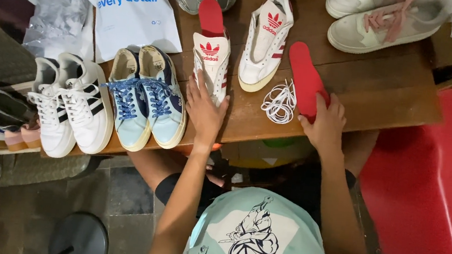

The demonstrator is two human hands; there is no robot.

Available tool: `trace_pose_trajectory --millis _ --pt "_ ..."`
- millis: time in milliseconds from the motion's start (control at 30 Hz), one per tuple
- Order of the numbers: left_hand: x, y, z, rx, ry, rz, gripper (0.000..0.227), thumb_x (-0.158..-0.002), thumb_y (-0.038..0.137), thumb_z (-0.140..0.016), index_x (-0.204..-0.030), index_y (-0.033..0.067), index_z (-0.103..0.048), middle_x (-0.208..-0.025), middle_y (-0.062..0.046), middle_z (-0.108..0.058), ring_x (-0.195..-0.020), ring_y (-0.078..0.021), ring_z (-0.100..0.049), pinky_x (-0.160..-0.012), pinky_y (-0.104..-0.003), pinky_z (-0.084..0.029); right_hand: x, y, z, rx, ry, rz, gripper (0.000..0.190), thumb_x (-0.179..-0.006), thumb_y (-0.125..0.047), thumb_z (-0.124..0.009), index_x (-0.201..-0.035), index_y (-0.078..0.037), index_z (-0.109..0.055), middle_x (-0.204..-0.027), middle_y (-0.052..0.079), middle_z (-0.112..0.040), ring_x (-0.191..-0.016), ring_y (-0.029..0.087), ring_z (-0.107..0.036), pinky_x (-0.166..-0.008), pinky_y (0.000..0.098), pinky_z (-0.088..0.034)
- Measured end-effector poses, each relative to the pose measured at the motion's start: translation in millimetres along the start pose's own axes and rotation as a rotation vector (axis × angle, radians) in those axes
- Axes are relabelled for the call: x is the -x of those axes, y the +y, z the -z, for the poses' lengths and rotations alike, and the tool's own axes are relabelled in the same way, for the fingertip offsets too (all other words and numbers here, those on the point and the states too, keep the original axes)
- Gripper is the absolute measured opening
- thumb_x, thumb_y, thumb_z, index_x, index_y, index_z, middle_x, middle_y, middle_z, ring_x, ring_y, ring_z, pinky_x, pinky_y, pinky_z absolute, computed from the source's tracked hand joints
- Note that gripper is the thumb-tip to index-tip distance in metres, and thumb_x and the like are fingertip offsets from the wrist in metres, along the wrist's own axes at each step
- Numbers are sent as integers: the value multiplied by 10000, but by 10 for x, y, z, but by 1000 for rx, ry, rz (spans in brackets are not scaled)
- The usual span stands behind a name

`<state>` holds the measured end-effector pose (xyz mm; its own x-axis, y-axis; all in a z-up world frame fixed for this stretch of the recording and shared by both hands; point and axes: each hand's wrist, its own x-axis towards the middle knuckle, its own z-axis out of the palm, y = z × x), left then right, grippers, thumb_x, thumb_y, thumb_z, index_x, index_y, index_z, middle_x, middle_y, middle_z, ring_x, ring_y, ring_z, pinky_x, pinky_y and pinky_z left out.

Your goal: The person removes the red insoles from a pair of white Adidas sneakers and places them on the table. They then remove the old white shoelaces from the shoes and replace them with new white shoelaces, threading them through the eyelets.

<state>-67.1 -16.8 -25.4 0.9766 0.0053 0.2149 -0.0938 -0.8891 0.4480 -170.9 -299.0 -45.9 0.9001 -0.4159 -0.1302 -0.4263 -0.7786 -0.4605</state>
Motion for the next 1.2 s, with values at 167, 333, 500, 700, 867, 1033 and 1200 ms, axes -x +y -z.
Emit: trace_pose_trajectory --millis 167,333,500,700,867,1033,1200 --pt "-13 -37 -41 -6 -20 5 1137 -814 421 -859 -1657 133 -153 -1596 -277 -333 -1450 -492 -377 -1029 -639 -458 -156 94 -86 -1 91 49 719 -940 -461 -698 -1510 -65 -510 -1555 289 -354 -1449 456 -307 -1110 651 -334" --pt "-2 -36 -45 -16 -12 10 1095 -839 414 -835 -1658 130 -165 -1596 -272 -342 -1460 -481 -371 -1038 -626 -457 -352 6 -23 17 79 37 705 -965 -459 -682 -1520 -63 -503 -1555 272 -342 -1458 427 -273 -1118 634 -329" --pt "-13 -43 -88 -52 -13 13 1098 -830 412 -838 -1658 131 -173 -1592 -267 -352 -1460 -470 -374 -1031 -622 -458 -306 -182 97 -18 80 52 715 -946 -393 -737 -1519 -34 -504 -1578 320 -287 -1478 486 -207 -1126 711 -266" --pt "-5 -24 -83 -83 -5 9 1089 -831 419 -832 -1656 136 -179 -1587 -264 -356 -1454 -466 -384 -1028 -615 -470 -526 -70 -297 88 453 306 110 -913 -217 -753 -1001 -167 -710 -1134 78 -528 -1100 336 -506 -821 502 -492" --pt "-3 -25 -51 -75 -24 2 1095 -838 422 -827 -1657 134 -159 -1588 -267 -350 -1457 -468 -377 -1024 -620 -471 -735 -64 -613 112 382 189 134 -837 -244 -801 -895 -151 -723 -1047 82 -536 -1038 342 -511 -809 500 -452" --pt "18 -40 -74 -80 -3 7 1120 -801 432 -846 -1659 155 -180 -1591 -259 -357 -1457 -467 -381 -1021 -629 -475 -742 -120 -555 103 375 171 113 -834 -199 -781 -875 -143 -692 -1015 82 -527 -1020 355 -519 -793 513 -445" --pt "43 16 120 247 88 -40 1062 -886 413 -846 -1653 102 -180 -1604 -337 -275 -1496 -542 -252 -1082 -738 -331 -506 -563 207 -680 290 506 73 -1036 -73 -644 -1109 -72 -644 -968 148 -740 -1036 313 -707 -945 419 -488"
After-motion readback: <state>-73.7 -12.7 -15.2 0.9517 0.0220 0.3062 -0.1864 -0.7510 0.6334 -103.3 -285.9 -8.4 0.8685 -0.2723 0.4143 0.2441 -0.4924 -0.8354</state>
